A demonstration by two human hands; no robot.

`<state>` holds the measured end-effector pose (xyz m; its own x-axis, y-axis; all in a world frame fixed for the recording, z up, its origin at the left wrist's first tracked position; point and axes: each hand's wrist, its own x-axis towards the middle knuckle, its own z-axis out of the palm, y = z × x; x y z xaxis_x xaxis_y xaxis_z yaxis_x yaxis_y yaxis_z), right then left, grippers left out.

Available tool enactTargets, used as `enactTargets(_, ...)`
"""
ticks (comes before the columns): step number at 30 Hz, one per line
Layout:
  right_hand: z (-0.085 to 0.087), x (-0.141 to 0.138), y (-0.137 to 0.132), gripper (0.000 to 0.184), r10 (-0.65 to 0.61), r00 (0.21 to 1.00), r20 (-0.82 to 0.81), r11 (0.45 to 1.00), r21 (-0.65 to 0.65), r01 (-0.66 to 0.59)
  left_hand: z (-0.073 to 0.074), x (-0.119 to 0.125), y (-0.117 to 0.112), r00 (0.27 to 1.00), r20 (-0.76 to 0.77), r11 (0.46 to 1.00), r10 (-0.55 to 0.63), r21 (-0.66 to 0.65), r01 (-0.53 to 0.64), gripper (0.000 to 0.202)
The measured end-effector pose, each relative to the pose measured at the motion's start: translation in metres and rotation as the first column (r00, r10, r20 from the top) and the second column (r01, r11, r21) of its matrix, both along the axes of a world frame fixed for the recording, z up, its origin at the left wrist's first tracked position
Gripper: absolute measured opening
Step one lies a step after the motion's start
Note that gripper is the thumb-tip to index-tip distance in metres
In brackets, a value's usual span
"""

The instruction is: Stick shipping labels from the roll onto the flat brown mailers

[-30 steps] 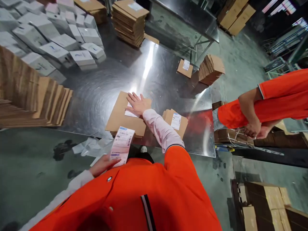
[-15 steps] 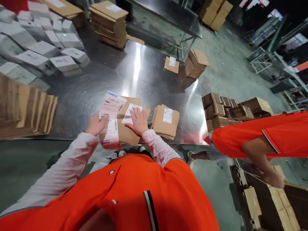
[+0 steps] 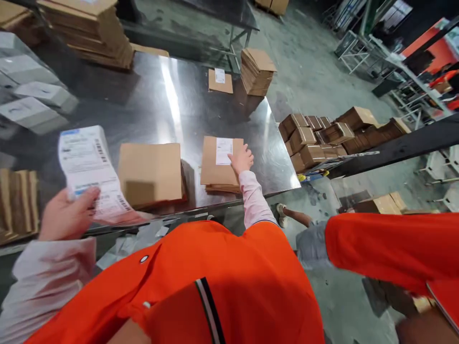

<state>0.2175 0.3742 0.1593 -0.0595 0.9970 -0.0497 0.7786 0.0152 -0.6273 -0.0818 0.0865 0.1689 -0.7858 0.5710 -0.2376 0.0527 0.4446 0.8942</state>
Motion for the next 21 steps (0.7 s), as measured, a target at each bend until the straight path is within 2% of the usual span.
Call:
enactTargets(1, 0.007, -0.01, -0.009, 0.075, 0.061, 0.998, -0.02, 0.998, -0.028, -0.062, 0.003, 0.009, -0.001, 0.998, 0.067, 0.999, 0.006, 0.036, -0.009, 0.047)
enactTargets(2, 0.01, -0.025, -0.023, 0.078, 0.19, 0.976, -0.108, 0.977, -0.077, -0.198, 0.006, 0.019, -0.001, 0.994, 0.107, 0.999, 0.001, 0.053, -0.006, 0.05)
enactTargets(3, 0.01, -0.044, -0.043, 0.077, 0.344, 0.903, -0.257, 0.914, -0.13, -0.385, 0.007, 0.03, 0.0, 0.992, 0.123, 0.998, -0.024, 0.059, 0.017, 0.052)
enactTargets(4, 0.007, -0.064, -0.067, 0.077, 0.467, 0.769, -0.437, 0.796, -0.172, -0.581, 0.007, 0.041, 0.003, 0.988, 0.139, 0.996, -0.068, 0.061, 0.06, 0.054)
enactTargets(5, 0.003, -0.082, -0.092, 0.072, 0.495, 0.636, -0.592, 0.705, -0.154, -0.693, 0.008, 0.05, 0.006, 0.979, 0.162, 0.991, -0.121, 0.067, 0.112, 0.057)
enactTargets(6, -0.003, -0.097, -0.116, 0.06, 0.465, 0.558, -0.687, 0.677, -0.13, -0.725, 0.008, 0.057, 0.009, 0.965, 0.196, 0.984, -0.171, 0.084, 0.157, 0.059)
enactTargets(7, -0.009, -0.107, -0.137, 0.046, 0.432, 0.513, -0.742, 0.672, -0.116, -0.732, 0.008, 0.062, 0.012, 0.953, 0.231, 0.978, -0.197, 0.118, 0.173, 0.061)
enactTargets(9, -0.016, -0.115, -0.164, 0.028, 0.401, 0.507, -0.763, 0.67, -0.133, -0.731, 0.01, 0.065, 0.016, 0.945, 0.281, 0.971, -0.17, 0.212, 0.112, 0.061)
enactTargets(11, -0.015, -0.113, -0.169, 0.025, 0.455, 0.495, -0.74, 0.599, -0.157, -0.785, 0.013, 0.063, 0.018, 0.959, 0.281, 0.957, -0.046, 0.287, -0.039, 0.056)
enactTargets(12, -0.011, -0.113, -0.165, 0.029, 0.485, 0.488, -0.726, 0.582, -0.149, -0.8, 0.014, 0.062, 0.018, 0.962, 0.274, 0.949, 0.011, 0.302, -0.096, 0.052)
enactTargets(14, 0.001, -0.115, -0.151, 0.042, 0.547, 0.496, -0.674, 0.617, -0.077, -0.784, 0.014, 0.062, 0.018, 0.966, 0.254, 0.95, 0.051, 0.286, -0.125, 0.043)
enactTargets(15, 0.008, -0.118, -0.143, 0.042, 0.587, 0.507, -0.632, 0.639, -0.023, -0.769, 0.012, 0.063, 0.019, 0.968, 0.248, 0.955, 0.042, 0.276, -0.112, 0.04)
enactTargets(16, 0.014, -0.121, -0.138, 0.035, 0.631, 0.515, -0.58, 0.649, 0.032, -0.76, 0.009, 0.066, 0.019, 0.969, 0.246, 0.958, 0.032, 0.268, -0.099, 0.038)
enactTargets(18, 0.022, -0.127, -0.131, 0.019, 0.717, 0.519, -0.465, 0.622, 0.092, -0.777, -0.002, 0.071, 0.022, 0.972, 0.233, 0.961, 0.041, 0.258, -0.102, 0.037)
enactTargets(21, 0.023, -0.134, -0.126, 0.014, 0.754, 0.565, -0.335, 0.614, 0.054, -0.787, -0.021, 0.074, 0.028, 0.97, 0.216, 0.956, 0.108, 0.245, -0.161, 0.044)
